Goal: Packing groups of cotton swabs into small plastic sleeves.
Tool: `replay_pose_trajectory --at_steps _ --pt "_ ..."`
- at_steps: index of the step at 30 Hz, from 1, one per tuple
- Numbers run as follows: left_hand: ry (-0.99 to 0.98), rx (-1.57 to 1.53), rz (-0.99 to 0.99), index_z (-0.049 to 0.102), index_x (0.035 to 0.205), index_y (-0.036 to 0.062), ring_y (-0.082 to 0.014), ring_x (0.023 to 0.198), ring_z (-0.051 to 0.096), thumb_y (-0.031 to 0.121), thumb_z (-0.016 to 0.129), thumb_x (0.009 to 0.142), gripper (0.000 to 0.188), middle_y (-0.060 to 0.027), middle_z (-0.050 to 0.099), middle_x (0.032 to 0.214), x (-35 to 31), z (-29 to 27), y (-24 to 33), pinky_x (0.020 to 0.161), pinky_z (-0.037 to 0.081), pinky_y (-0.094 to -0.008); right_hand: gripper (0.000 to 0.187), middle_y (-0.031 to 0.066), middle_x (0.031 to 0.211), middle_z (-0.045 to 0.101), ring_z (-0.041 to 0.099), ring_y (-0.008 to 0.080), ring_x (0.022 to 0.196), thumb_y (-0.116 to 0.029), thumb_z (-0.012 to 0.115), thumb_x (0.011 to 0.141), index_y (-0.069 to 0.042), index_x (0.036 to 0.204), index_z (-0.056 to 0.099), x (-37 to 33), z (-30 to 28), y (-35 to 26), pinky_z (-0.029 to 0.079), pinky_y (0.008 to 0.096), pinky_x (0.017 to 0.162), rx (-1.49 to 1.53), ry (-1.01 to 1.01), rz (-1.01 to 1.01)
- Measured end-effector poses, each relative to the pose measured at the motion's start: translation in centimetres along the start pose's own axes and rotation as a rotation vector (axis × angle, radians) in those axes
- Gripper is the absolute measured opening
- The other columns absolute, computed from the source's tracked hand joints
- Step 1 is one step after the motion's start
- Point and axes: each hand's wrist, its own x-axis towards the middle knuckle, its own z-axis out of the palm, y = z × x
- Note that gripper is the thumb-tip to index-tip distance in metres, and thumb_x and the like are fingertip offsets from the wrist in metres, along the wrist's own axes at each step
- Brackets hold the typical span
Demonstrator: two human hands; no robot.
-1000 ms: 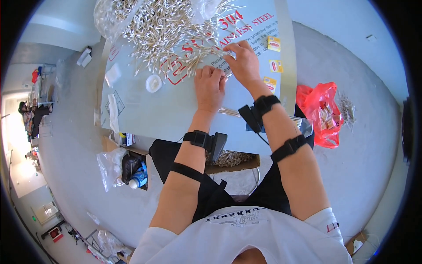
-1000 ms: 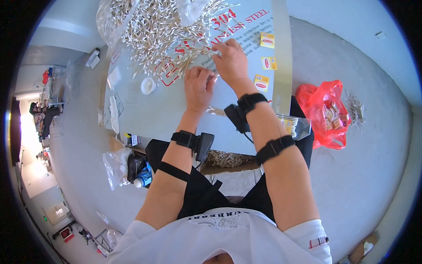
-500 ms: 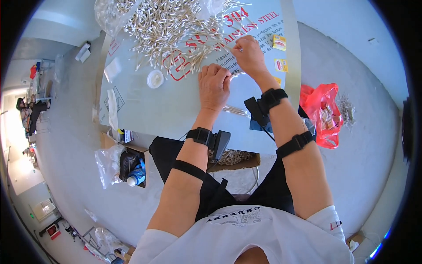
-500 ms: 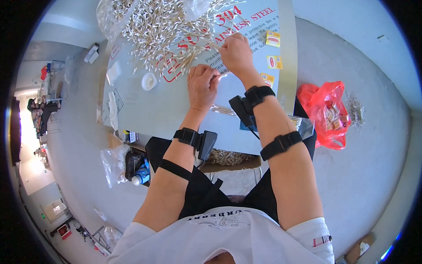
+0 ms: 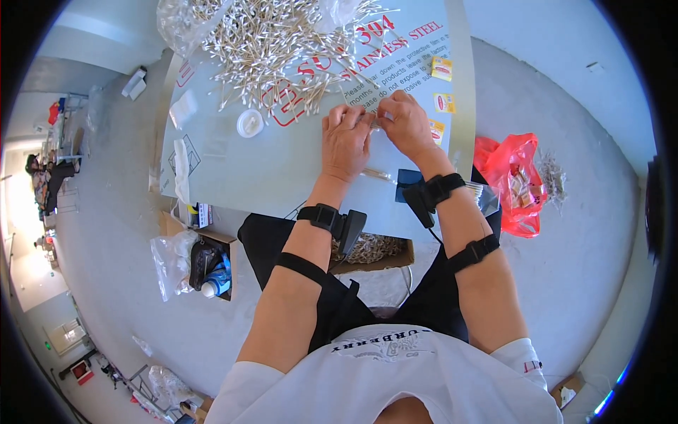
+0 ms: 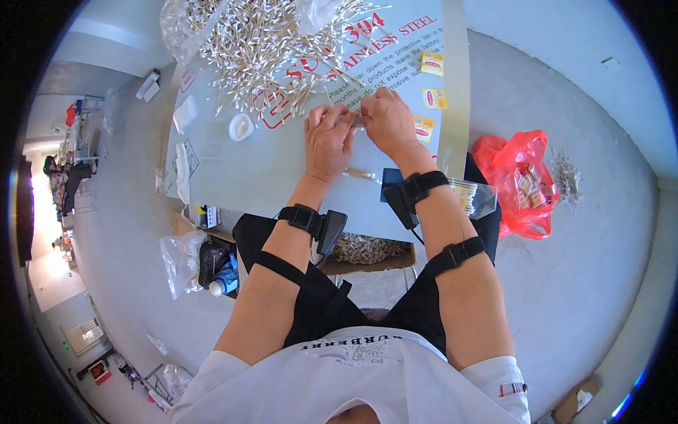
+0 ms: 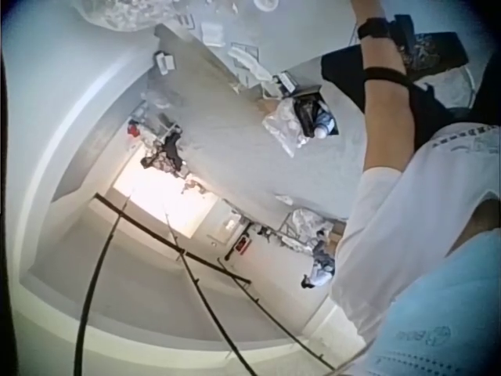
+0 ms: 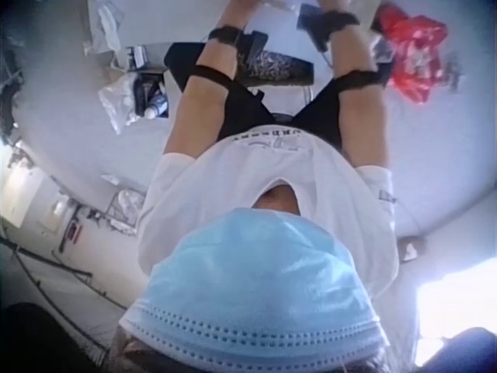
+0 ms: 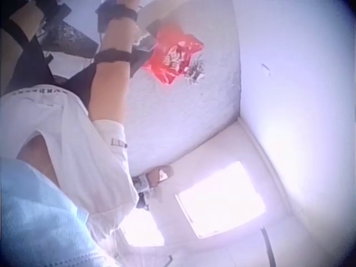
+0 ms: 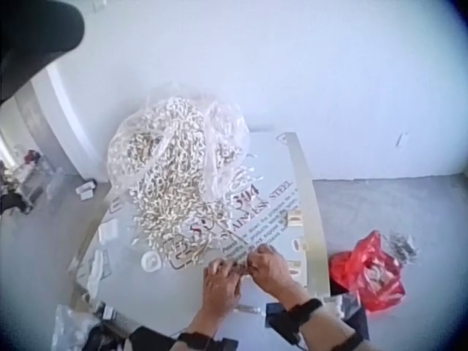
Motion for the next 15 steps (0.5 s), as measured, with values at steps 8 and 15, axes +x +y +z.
replay_pose_trajectory --at_steps 8,15 --pt "0.052 -0.038 0.079 0.069 0.094 0.0098 -0.0230 0.096 0.055 0.009 0.067 0.075 0.019 0.0001 0.063 0.100 -0.1 0.6 -0.5 0.080 0.043 -0.0386 0.022 0.0093 0.093 0.061 0.059 0.0295 0.094 -0.005 0.068 0.072 -0.013 0.092 0.073 4.1 1.5 -0.5 0.050 0.0392 0.078 0.117 -0.005 -0.133" --pt "0.061 -0.081 0.102 0.068 0.085 0.0115 -0.0245 0.092 0.056 0.006 0.070 0.071 0.015 -0.0005 0.064 0.093 -0.2 0.5 -0.3 0.079 0.044 -0.0386 0.009 0.0090 0.090 0.060 0.061 0.0300 0.094 -0.016 0.065 0.076 -0.016 0.083 0.070 7.3 2.4 0.1 0.051 0.0401 0.080 -0.102 -0.065 -0.146"
